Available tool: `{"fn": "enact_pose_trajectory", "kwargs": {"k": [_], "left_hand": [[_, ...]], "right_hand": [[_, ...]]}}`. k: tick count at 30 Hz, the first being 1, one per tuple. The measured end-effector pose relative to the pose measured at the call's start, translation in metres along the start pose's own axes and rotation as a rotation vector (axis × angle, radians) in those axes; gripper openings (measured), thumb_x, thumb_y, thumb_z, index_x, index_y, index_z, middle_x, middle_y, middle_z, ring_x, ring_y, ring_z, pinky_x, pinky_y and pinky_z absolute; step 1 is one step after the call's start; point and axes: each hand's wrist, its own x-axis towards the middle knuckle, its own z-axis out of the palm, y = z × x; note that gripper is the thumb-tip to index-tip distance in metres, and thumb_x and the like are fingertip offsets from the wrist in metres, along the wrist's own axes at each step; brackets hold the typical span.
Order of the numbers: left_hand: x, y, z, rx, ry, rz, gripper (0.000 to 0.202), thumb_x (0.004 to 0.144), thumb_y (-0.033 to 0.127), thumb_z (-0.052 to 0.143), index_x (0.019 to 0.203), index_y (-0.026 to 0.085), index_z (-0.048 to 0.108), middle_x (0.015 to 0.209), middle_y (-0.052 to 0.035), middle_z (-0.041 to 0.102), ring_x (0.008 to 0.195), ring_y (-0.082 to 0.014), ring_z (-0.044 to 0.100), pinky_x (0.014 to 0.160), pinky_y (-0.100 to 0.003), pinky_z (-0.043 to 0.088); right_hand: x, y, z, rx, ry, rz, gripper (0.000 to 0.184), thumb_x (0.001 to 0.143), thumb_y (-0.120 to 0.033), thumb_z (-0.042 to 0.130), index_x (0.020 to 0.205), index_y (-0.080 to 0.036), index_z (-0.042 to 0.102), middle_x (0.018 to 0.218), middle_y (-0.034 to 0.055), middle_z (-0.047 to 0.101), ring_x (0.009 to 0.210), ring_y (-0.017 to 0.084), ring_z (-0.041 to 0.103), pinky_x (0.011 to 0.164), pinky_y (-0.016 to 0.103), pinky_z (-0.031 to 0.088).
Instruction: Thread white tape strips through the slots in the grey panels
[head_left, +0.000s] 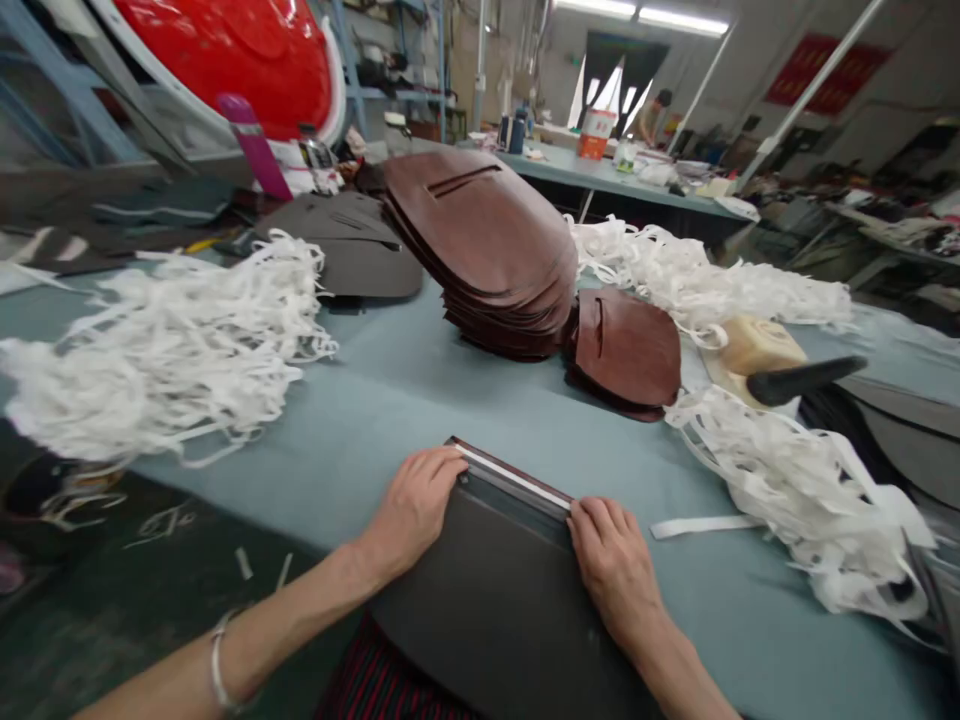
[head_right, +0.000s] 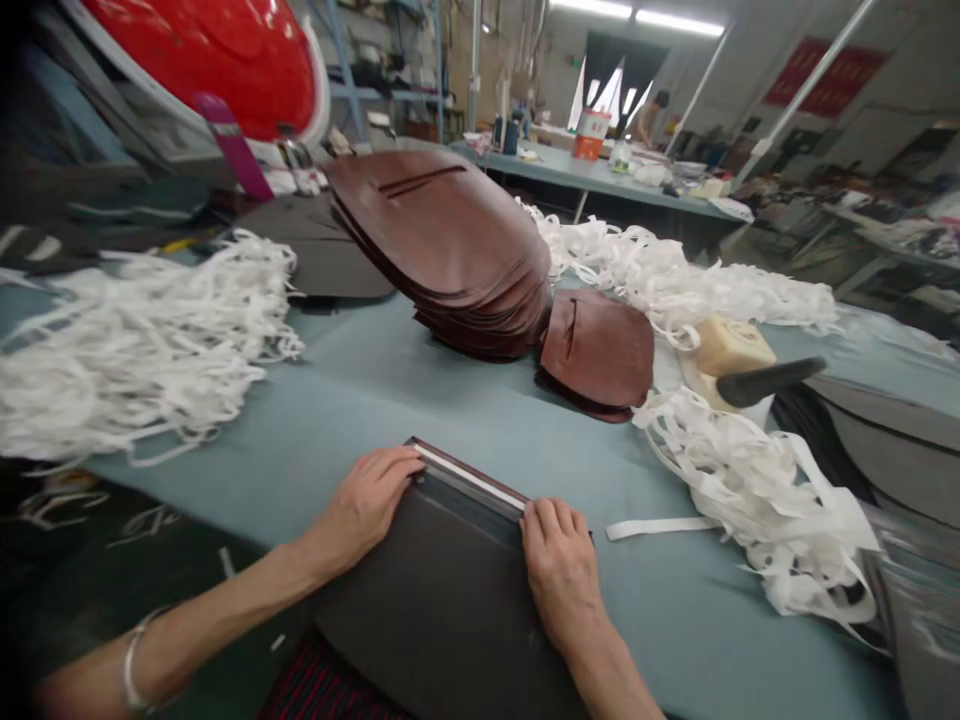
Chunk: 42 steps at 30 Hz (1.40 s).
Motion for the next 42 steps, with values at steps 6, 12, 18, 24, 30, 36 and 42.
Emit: {"fn": "enact_pose_trajectory", "kwargs": {"k": [6,12,18,24,30,36,42], "left_hand": [[-0.032,0.004,-0.014,-0.059,-0.028,-0.136,0.029,0.091,0.028,0.05,0.119,0.022,0.052,0.126,-0.0093,0.052,0.12,-0.0258,0.045,0.101,-0.045,0.039],[-0.028,-0.004,-0.02,-0.085,0.002,-0.179,0.023,0.092,0.025,0.047,0.114,0.023,0.053,0.12,-0.0078,0.055,0.115,-0.024,0.048,0.097,-0.043,0.041],[-0.02,-0.079,-0.058,0.313,0.315,-0.455,0.028,0.086,0.018,0.051,0.114,0.02,0.054,0.119,-0.0129,0.054,0.112,-0.0301,0.048,0.094,-0.049,0.04],[-0.033,-0.148,-0.091,0.408,0.617,-0.726,0.049,0.079,0.024,0.06,0.125,0.015,0.046,0.129,-0.0195,0.044,0.121,-0.038,0.039,0.096,-0.057,0.034],[-0.038,-0.144,-0.078,0.126,0.556,-0.548,0.013,0.079,0.014,0.053,0.091,0.02,0.053,0.091,-0.0048,0.057,0.092,-0.0228,0.053,0.083,-0.037,0.044],[-0.04,-0.117,-0.065,-0.001,0.533,-0.472,0.018,0.076,0.006,0.048,0.085,0.021,0.051,0.09,-0.0032,0.057,0.094,-0.0216,0.051,0.085,-0.037,0.043],[-0.049,-0.137,-0.067,0.061,0.571,-0.56,0.027,0.077,0.006,0.047,0.099,0.019,0.05,0.101,-0.0078,0.054,0.102,-0.0267,0.046,0.091,-0.045,0.04]], "right_hand": [[0.01,0.005,0.006,0.007,0.03,-0.037,0.023,0.094,-0.014,0.043,0.109,-0.012,0.06,0.104,0.0128,0.06,0.094,0.024,0.051,0.081,0.039,0.041],[0.031,0.008,0.014,0.026,0.062,-0.018,0.019,0.093,-0.014,0.042,0.1,-0.016,0.06,0.1,0.0111,0.06,0.091,0.024,0.053,0.079,0.038,0.042],[0.065,-0.007,0.035,0.165,0.304,-0.166,0.021,0.095,-0.026,0.038,0.102,-0.02,0.057,0.094,0.0099,0.062,0.083,0.023,0.056,0.068,0.036,0.044],[0.136,-0.081,0.031,0.442,0.224,-0.274,0.019,0.093,-0.02,0.039,0.101,-0.022,0.057,0.092,0.0069,0.06,0.078,0.021,0.059,0.066,0.032,0.047],[0.217,-0.156,0.019,0.841,0.061,-0.251,0.025,0.088,-0.015,0.046,0.11,-0.02,0.055,0.094,0.0054,0.058,0.081,0.018,0.059,0.074,0.03,0.05],[0.257,-0.198,0.03,0.77,0.07,-0.172,0.037,0.08,-0.007,0.046,0.113,-0.02,0.056,0.112,0.0072,0.051,0.079,0.013,0.057,0.071,0.025,0.046],[0.249,-0.179,0.04,0.664,0.041,-0.064,0.016,0.082,-0.009,0.047,0.073,-0.019,0.055,0.076,0.0013,0.054,0.067,0.014,0.052,0.061,0.023,0.036]]}}
